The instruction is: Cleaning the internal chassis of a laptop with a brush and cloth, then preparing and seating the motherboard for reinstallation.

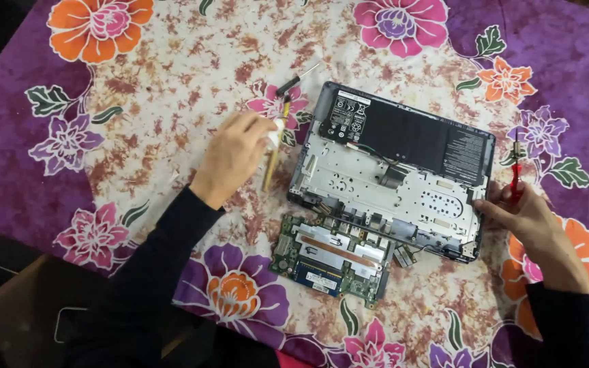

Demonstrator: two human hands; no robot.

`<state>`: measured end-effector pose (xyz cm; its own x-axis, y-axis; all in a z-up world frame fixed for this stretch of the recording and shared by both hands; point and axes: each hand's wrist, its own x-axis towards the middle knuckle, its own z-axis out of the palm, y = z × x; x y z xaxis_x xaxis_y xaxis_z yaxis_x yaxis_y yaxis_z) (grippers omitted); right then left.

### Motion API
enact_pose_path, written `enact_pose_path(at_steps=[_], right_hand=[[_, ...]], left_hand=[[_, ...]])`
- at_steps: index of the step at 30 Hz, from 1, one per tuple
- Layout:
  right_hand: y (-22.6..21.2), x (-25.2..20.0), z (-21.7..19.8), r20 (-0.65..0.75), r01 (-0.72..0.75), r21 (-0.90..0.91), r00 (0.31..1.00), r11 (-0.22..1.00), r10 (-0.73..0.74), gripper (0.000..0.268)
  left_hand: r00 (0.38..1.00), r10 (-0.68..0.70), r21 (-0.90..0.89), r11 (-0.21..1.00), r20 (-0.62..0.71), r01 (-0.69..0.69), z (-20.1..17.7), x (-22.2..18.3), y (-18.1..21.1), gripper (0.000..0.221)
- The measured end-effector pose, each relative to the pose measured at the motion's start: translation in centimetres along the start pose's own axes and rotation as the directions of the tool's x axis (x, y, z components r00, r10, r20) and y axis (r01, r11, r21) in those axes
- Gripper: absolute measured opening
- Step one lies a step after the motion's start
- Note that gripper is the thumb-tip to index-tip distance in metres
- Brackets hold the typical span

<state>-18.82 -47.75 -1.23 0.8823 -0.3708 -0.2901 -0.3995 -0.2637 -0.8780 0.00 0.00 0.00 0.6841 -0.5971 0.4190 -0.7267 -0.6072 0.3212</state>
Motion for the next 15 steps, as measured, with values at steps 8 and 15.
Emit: enact_pose_path(at_steps=[8, 15], right_hand=[[-5.7, -2.5, 2.0, -0.112, -0.1, -0.384, 0.992, 0.918, 0.061, 0.033], [-6.7, -3.9, 5.5, 0.084, 0.08, -0.23, 0.994, 0.97, -0.063, 0.032]], left_hand=[[0.995, -0.087, 0.143, 0.986, 0.041, 0.081, 1.1, -1.1, -0.6, 0.041], [0.953, 0.108, 0.01, 0.994, -0.283, -0.11, 0.3, -1.3, 3.0, 0.023]])
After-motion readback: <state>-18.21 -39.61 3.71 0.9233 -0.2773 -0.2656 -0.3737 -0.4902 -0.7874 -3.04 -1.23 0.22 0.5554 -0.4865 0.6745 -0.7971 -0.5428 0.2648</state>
